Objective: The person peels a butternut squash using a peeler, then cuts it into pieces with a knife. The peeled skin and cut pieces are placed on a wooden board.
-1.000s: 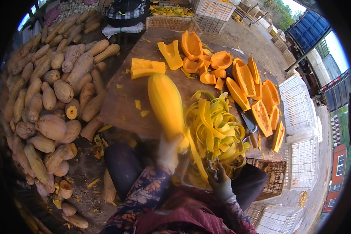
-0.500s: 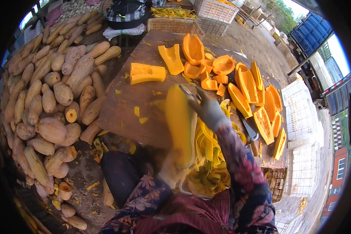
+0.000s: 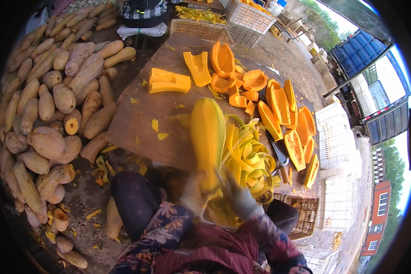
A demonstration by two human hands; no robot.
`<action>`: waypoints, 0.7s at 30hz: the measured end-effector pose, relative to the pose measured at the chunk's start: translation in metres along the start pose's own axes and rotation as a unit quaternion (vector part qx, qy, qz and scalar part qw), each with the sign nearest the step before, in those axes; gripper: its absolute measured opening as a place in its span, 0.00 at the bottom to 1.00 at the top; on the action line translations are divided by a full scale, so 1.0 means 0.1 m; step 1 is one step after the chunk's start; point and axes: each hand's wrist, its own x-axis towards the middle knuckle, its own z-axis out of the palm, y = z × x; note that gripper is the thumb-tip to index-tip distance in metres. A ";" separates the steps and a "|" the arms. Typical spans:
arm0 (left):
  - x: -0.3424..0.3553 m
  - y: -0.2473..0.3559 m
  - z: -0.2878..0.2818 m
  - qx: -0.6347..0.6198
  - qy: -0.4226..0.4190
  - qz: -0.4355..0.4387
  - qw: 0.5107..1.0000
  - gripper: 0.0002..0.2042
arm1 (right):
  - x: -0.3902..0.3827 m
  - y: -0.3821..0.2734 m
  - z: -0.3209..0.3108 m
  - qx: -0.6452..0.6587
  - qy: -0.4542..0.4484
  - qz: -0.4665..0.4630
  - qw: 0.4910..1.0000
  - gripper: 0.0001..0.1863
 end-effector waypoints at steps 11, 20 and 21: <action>-0.04 0.04 0.04 -0.033 -0.034 0.018 0.999 0.25 | 1.59 0.02 -0.90 0.090 0.123 0.055 0.987 0.30; 0.02 0.01 -0.02 0.015 -0.014 0.018 1.000 0.25 | 0.98 0.24 -0.22 -0.030 0.094 0.031 0.995 0.21; 0.02 0.01 -0.01 0.065 -0.017 0.050 0.996 0.24 | 0.70 0.23 -0.06 -0.088 0.092 -0.011 0.992 0.20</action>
